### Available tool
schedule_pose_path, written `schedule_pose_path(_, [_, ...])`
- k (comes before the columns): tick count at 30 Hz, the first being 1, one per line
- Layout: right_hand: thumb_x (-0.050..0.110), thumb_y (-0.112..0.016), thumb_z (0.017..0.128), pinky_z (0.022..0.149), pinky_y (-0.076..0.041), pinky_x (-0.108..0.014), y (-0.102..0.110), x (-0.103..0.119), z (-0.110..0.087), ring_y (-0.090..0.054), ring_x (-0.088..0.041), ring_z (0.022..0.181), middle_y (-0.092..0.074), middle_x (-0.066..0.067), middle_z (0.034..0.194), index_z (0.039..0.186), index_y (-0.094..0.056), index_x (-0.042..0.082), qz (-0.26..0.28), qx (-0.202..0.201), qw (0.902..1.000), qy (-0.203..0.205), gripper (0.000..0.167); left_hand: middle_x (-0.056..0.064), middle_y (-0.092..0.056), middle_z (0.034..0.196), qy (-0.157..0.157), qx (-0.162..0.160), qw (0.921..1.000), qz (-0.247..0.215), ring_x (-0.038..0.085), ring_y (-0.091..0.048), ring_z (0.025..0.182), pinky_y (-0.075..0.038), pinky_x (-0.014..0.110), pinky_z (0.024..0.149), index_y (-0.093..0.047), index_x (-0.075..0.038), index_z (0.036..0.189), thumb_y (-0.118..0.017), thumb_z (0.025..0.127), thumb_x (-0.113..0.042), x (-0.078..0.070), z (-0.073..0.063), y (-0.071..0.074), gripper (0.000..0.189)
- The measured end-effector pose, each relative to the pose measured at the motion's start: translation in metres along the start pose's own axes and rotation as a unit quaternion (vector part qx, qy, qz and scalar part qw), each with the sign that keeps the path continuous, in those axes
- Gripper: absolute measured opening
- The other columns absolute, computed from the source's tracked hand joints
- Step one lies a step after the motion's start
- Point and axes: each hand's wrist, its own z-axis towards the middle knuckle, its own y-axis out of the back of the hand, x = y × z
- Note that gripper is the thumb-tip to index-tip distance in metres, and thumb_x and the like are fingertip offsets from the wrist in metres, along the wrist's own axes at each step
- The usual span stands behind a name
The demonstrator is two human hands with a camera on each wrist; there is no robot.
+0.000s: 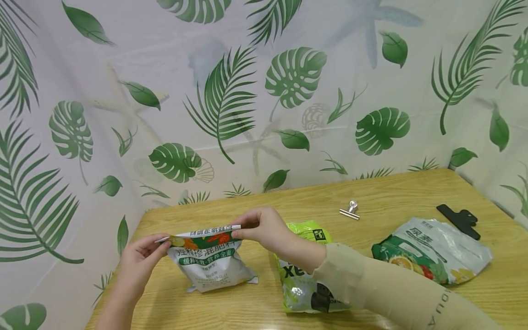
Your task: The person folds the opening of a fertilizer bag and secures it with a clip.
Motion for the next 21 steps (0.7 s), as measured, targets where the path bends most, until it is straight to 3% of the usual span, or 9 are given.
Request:
schedule_pose_path(4, [0.005, -0.081, 0.094, 0.087, -0.063, -0.032, -0.0008, -0.0014, 0.0009, -0.071, -0.009, 0.090, -0.081, -0.012, 0.108, 0.110, -0.082, 0.002, 0.001, -0.002, 1.0000, 0.000, 0.016, -0.018, -0.077, 0.093, -0.008, 0.002, 1.0000, -0.006, -0.002, -0.072, 0.084, -0.061, 0.015, 0.078, -0.080, -0.005, 0.107, -0.067, 0.098, 0.011, -0.0002, -0.0005, -0.0013, 0.023])
schedule_pose_path(9, [0.005, -0.081, 0.093, 0.087, -0.063, -0.031, -0.0008, -0.0027, 0.0012, -0.071, -0.009, 0.089, -0.080, -0.011, 0.106, 0.109, -0.082, 0.002, 0.006, -0.002, 1.0000, -0.007, 0.016, -0.018, -0.076, 0.091, 0.001, 0.001, 1.0000, -0.004, -0.002, -0.072, 0.083, -0.061, 0.016, 0.076, -0.081, -0.011, 0.105, -0.067, 0.099, 0.010, -0.0004, -0.0011, -0.0016, 0.026])
schedule_pose_path(14, [0.006, -0.082, 0.093, 0.085, -0.061, -0.028, -0.0013, -0.0026, 0.0002, -0.070, -0.009, 0.089, -0.080, -0.010, 0.106, 0.110, -0.083, 0.003, 0.009, 0.001, 0.9999, -0.010, 0.018, -0.016, -0.076, 0.091, -0.002, 0.000, 0.9999, -0.014, 0.000, -0.072, 0.081, -0.061, 0.016, 0.076, -0.081, -0.009, 0.105, -0.068, 0.098, 0.011, 0.0024, -0.0024, 0.0001, 0.025])
schedule_pose_path(21, [0.009, -0.084, 0.092, 0.083, -0.061, -0.027, -0.0004, -0.0010, -0.0007, -0.070, -0.009, 0.089, -0.081, -0.010, 0.106, 0.111, -0.082, 0.004, 0.011, 0.008, 0.9998, -0.015, 0.020, -0.016, -0.077, 0.089, -0.003, 0.002, 0.9996, -0.027, 0.000, -0.071, 0.079, -0.061, 0.016, 0.075, -0.083, -0.021, 0.099, -0.068, 0.097, 0.012, 0.0041, -0.0030, 0.0013, 0.036])
